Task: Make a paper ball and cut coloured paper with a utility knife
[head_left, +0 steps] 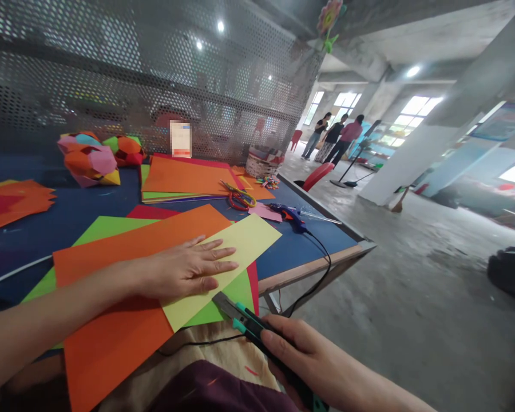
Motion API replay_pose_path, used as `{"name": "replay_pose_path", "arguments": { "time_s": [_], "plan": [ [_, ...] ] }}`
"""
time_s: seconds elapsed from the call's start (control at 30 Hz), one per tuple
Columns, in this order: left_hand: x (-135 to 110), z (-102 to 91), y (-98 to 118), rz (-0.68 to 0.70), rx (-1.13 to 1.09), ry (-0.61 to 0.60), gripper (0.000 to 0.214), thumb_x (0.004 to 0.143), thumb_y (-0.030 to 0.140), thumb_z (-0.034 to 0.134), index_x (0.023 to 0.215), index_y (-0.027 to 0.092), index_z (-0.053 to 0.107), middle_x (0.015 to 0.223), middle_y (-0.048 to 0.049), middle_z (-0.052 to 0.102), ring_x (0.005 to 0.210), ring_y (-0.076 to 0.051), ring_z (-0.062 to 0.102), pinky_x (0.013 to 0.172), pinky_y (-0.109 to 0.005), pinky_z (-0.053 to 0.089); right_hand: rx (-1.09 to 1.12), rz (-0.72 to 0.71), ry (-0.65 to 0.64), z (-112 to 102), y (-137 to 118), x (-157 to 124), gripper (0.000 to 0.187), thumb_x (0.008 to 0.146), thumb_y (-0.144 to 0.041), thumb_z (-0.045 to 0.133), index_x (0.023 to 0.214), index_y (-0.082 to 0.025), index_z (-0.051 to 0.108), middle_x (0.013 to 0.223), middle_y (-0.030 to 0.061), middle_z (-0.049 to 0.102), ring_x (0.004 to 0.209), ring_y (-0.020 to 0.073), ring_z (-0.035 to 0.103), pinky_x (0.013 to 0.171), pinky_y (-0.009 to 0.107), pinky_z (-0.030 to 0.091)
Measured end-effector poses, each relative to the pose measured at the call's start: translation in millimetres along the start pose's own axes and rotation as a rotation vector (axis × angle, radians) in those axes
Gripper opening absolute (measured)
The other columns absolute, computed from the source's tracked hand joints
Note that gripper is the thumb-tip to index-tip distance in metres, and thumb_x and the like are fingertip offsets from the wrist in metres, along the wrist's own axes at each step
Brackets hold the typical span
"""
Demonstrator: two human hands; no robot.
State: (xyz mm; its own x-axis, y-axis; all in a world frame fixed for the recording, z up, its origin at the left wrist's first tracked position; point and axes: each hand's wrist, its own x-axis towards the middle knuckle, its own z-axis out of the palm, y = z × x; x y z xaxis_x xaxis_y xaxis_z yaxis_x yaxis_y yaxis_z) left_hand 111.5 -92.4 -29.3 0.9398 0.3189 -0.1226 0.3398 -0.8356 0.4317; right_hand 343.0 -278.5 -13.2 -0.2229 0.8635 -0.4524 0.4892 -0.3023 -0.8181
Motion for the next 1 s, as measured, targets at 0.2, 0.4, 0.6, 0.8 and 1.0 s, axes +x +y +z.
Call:
{"name": "replay_pose_path", "arguments": {
  "time_s": [0.2, 0.4, 0.6, 0.8, 1.0],
  "plan": [
    [0, 5.7, 3, -0.013, 0.026, 0.055, 0.046, 0.107, 0.054, 0.035, 0.153, 0.048, 0.038, 0.17, 0.005, 0.024, 0.16, -0.025, 0.013, 0.129, -0.054, 0.006, -0.088, -0.062, 0.048, 1, 3, 0, 0.049, 0.101, -0.064, 0.045, 0.093, -0.019, 0.063, 0.08, -0.001, 0.056, 0.075, 0.0138, 0.049, 0.066, 0.023, 0.043],
    [0, 7.1, 2, -0.012, 0.034, 0.07, 0.046, 0.108, 0.052, 0.035, 0.153, 0.048, 0.038, 0.17, 0.0051, 0.024, 0.16, -0.026, 0.014, 0.129, -0.055, 0.007, -0.088, -0.062, 0.049, 2, 5, -1, 0.047, 0.103, -0.061, 0.043, 0.095, -0.019, 0.064, 0.086, 0.0006, 0.06, 0.079, 0.0146, 0.051, 0.069, 0.023, 0.044],
    [-5, 11.1, 7, -0.036, 0.062, 0.054, 0.05, 0.108, 0.054, 0.032, 0.157, 0.046, 0.03, 0.171, 0.0071, 0.021, 0.161, -0.023, 0.01, 0.13, -0.052, 0.004, -0.071, -0.081, 0.015, 0, 4, 3, 0.047, 0.103, -0.062, 0.042, 0.085, -0.02, 0.053, 0.072, -0.0043, 0.048, 0.064, 0.0102, 0.042, 0.056, 0.021, 0.035],
    [-12, 12.0, 12, -0.036, 0.084, 0.035, 0.054, 0.107, 0.058, 0.028, 0.159, 0.045, 0.025, 0.172, 0.0076, 0.017, 0.161, -0.022, 0.008, 0.13, -0.049, 0.003, -0.031, -0.086, -0.005, -1, 3, 4, 0.05, 0.101, -0.067, 0.044, 0.081, -0.022, 0.048, 0.069, -0.005, 0.046, 0.06, 0.0091, 0.041, 0.053, 0.021, 0.033],
    [-16, 4.9, 12, -0.027, 0.091, -0.012, 0.066, 0.097, 0.071, 0.047, 0.157, 0.048, 0.03, 0.173, 0.0045, 0.013, 0.161, -0.032, 0.006, 0.129, -0.058, 0.006, 0.022, -0.047, -0.009, 0, 6, 5, 0.047, 0.101, -0.065, 0.045, 0.084, -0.021, 0.049, 0.067, -0.0059, 0.047, 0.057, 0.0082, 0.041, 0.051, 0.02, 0.033]
  ]
}}
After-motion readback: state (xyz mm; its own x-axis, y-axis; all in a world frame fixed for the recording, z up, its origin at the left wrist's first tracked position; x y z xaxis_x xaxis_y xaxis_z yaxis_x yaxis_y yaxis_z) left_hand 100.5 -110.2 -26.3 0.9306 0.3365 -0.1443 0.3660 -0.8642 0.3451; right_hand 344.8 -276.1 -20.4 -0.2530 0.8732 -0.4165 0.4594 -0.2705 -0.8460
